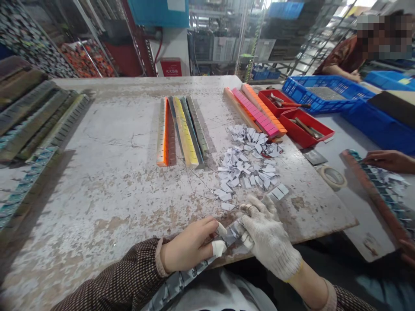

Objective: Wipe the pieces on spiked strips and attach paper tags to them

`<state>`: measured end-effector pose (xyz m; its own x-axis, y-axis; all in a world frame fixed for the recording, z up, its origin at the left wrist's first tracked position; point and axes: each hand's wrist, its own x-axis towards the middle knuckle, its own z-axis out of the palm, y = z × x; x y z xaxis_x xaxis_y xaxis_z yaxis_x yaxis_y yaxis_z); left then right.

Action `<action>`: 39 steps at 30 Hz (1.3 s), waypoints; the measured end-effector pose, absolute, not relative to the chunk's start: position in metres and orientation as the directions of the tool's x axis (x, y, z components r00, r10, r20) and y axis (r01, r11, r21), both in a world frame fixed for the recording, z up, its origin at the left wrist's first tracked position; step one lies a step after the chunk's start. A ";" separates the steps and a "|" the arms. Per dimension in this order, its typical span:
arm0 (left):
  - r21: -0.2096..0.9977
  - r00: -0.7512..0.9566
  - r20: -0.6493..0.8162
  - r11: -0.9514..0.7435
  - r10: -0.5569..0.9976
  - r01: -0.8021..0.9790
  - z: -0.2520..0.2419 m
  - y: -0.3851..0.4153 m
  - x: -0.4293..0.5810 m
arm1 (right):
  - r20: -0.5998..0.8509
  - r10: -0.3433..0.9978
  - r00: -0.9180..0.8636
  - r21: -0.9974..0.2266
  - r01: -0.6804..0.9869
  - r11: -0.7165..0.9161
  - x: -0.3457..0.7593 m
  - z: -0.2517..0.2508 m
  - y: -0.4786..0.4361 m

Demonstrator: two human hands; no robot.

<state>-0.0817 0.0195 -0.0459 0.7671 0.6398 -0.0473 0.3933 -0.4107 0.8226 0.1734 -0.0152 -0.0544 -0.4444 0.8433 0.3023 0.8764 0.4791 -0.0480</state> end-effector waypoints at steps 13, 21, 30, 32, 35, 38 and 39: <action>0.523 0.647 -0.057 -0.529 0.761 0.669 -0.050 0.113 -0.035 | 0.499 0.858 -0.121 -0.403 0.844 0.353 0.203 -0.059 -0.022; 0.648 0.661 -0.007 -0.500 0.750 0.575 -0.041 0.109 -0.046 | 0.580 0.814 -0.038 -0.434 0.831 0.348 0.210 -0.058 -0.020; 0.852 0.741 0.386 -0.521 0.549 -0.058 0.011 0.057 -0.028 | 0.280 0.960 -0.005 -0.823 0.513 0.243 0.178 -0.022 -0.010; 0.843 0.737 0.365 -0.537 0.569 -0.003 0.008 0.053 -0.028 | 0.242 0.969 0.037 -0.855 0.480 0.196 0.176 -0.018 -0.013; 0.852 0.709 0.267 -0.504 0.653 0.144 -0.002 0.050 -0.034 | 0.387 0.915 0.111 -0.738 0.632 0.236 0.182 -0.023 -0.018; 0.853 0.713 0.118 -0.438 0.692 0.284 -0.014 0.046 -0.045 | 0.614 0.789 0.037 -0.427 0.856 0.292 0.191 -0.037 -0.022; 0.841 0.729 0.075 -0.436 0.681 0.320 -0.018 0.043 -0.049 | 0.654 0.756 -0.010 -0.323 0.900 0.292 0.193 -0.042 -0.023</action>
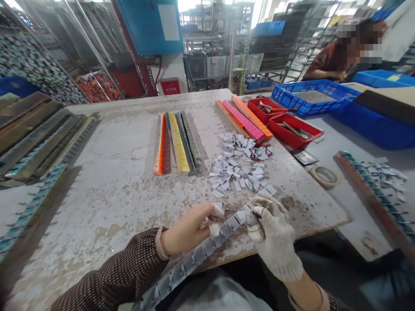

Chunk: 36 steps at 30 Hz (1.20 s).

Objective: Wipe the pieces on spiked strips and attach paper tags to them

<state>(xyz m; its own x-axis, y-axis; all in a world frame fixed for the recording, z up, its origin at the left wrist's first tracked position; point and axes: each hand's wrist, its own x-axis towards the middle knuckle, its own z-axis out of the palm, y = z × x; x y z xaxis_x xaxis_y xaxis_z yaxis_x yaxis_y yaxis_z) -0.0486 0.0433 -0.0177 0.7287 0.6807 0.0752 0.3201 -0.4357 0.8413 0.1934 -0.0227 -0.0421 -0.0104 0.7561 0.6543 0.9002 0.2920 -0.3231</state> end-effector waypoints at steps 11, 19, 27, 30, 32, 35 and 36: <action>0.784 0.800 -0.063 -0.466 0.597 0.409 -0.036 0.024 -0.057 | 0.647 0.737 -0.195 0.015 0.970 0.244 0.183 -0.062 -0.031; 0.765 0.810 -0.082 -0.485 0.580 0.425 -0.038 0.026 -0.058 | 0.608 0.761 -0.225 0.025 0.964 0.265 0.184 -0.056 -0.024; 0.751 0.813 -0.115 -0.487 0.570 0.447 -0.036 0.028 -0.059 | 0.550 0.798 -0.248 0.035 0.961 0.275 0.175 -0.053 -0.014; 0.773 0.812 -0.124 -0.457 0.570 0.439 -0.035 0.028 -0.060 | 0.542 0.801 -0.253 -0.032 0.946 0.321 0.175 -0.053 -0.012; 0.781 0.809 -0.132 -0.443 0.573 0.440 -0.035 0.029 -0.060 | 0.519 0.814 -0.261 -0.022 0.948 0.318 0.177 -0.053 -0.012; 0.779 0.802 -0.143 -0.434 0.580 0.452 -0.037 0.029 -0.059 | 0.494 0.824 -0.277 -0.009 0.946 0.323 0.176 -0.057 -0.009; 0.781 0.801 -0.145 -0.430 0.581 0.454 -0.037 0.029 -0.059 | 0.487 0.825 -0.285 -0.017 0.942 0.335 0.176 -0.059 -0.008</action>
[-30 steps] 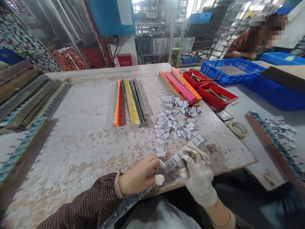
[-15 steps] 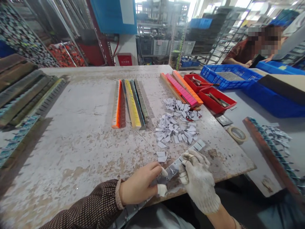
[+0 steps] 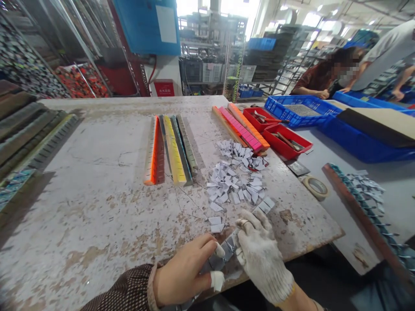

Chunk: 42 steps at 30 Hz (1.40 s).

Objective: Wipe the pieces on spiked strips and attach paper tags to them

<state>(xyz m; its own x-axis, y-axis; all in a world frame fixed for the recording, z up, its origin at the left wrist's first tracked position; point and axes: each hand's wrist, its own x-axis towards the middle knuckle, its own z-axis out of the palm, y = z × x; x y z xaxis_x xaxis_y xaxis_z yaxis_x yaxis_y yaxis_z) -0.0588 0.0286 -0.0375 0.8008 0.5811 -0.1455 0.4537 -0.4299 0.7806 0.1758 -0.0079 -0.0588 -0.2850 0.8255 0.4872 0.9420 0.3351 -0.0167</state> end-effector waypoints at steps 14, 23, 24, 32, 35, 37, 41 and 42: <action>0.681 0.741 -0.106 -0.494 0.663 0.540 -0.027 0.063 -0.045 | 0.578 0.805 -0.138 -0.291 0.886 0.361 0.218 -0.064 -0.009; 0.402 0.626 -0.086 -0.548 0.775 0.734 -0.041 0.137 0.030 | 0.634 0.773 -0.006 -0.374 0.873 0.314 0.233 -0.072 -0.017; 0.412 0.620 -0.088 -0.539 0.779 0.735 -0.044 0.139 0.028 | 0.637 0.771 0.003 -0.381 0.870 0.312 0.236 -0.071 -0.018; 0.620 0.608 -0.030 -0.462 0.794 0.634 -0.037 0.130 0.005 | 0.595 0.802 -0.048 -0.361 0.876 0.319 0.236 -0.060 0.008; 0.695 0.655 0.000 -0.470 0.756 0.544 -0.025 0.111 0.006 | 0.581 0.806 -0.111 -0.365 0.850 0.380 0.220 -0.051 0.021; 0.752 0.679 0.021 -0.459 0.734 0.473 -0.017 0.098 0.007 | 0.577 0.806 -0.131 -0.432 0.789 0.437 0.210 -0.044 0.024; 0.864 0.682 0.019 -0.355 0.731 0.356 -0.011 0.078 0.003 | 0.587 0.804 -0.091 -0.490 0.751 0.443 0.205 -0.038 0.016; 0.871 0.672 0.001 -0.332 0.741 0.364 -0.012 0.074 0.000 | 0.608 0.789 -0.085 -0.441 0.790 0.425 0.207 -0.040 0.013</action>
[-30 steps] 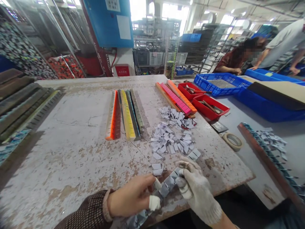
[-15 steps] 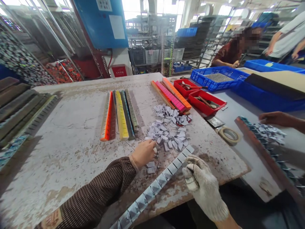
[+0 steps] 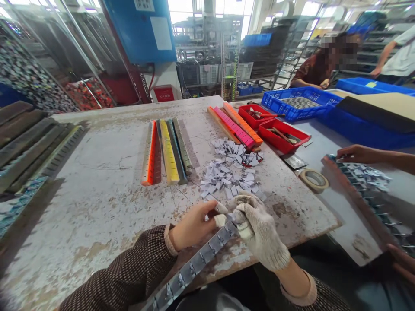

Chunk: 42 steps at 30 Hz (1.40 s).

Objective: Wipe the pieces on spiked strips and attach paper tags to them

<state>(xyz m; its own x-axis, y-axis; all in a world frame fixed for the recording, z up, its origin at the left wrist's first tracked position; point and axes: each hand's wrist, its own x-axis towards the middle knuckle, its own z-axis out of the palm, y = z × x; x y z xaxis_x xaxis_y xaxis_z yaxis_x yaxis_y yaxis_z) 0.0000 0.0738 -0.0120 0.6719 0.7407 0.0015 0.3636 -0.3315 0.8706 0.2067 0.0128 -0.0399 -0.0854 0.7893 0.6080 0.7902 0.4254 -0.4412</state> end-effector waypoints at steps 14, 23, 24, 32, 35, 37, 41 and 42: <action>0.800 0.724 -0.068 -0.395 0.687 0.451 -0.041 0.037 -0.036 | 0.610 0.737 -0.291 0.055 0.943 0.327 0.206 -0.054 -0.007; 0.783 0.758 -0.037 -0.452 0.651 0.427 -0.044 0.040 -0.037 | 0.567 0.776 -0.277 -0.044 0.930 0.365 0.209 -0.056 -0.006; 0.781 0.759 -0.041 -0.453 0.650 0.430 -0.045 0.040 -0.037 | 0.555 0.782 -0.283 -0.054 0.926 0.373 0.208 -0.058 -0.006; 0.753 0.769 -0.053 -0.480 0.637 0.450 -0.044 0.040 -0.038 | 0.530 0.795 -0.296 0.012 0.940 0.342 0.207 -0.057 -0.007; 0.752 0.779 -0.057 -0.486 0.624 0.445 -0.044 0.041 -0.039 | 0.486 0.816 -0.312 0.014 0.937 0.350 0.206 -0.053 -0.007; 0.746 0.786 -0.063 -0.494 0.616 0.447 -0.044 0.041 -0.039 | 0.455 0.832 -0.318 0.006 0.935 0.355 0.205 -0.050 -0.007; 0.736 0.791 -0.080 -0.499 0.607 0.458 -0.044 0.043 -0.039 | 0.419 0.860 -0.290 0.076 0.955 0.285 0.205 -0.045 -0.007; 0.736 0.792 -0.082 -0.499 0.605 0.458 -0.044 0.043 -0.039 | 0.398 0.867 -0.300 0.097 0.954 0.285 0.205 -0.043 -0.007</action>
<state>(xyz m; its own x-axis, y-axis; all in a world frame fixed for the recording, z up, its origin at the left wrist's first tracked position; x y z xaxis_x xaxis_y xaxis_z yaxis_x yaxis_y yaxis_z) -0.0390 0.0429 -0.0437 0.7916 0.6055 -0.0822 0.4578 -0.4985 0.7361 0.2051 -0.0070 -0.0432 -0.2997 0.8668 0.3984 0.9536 0.2850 0.0972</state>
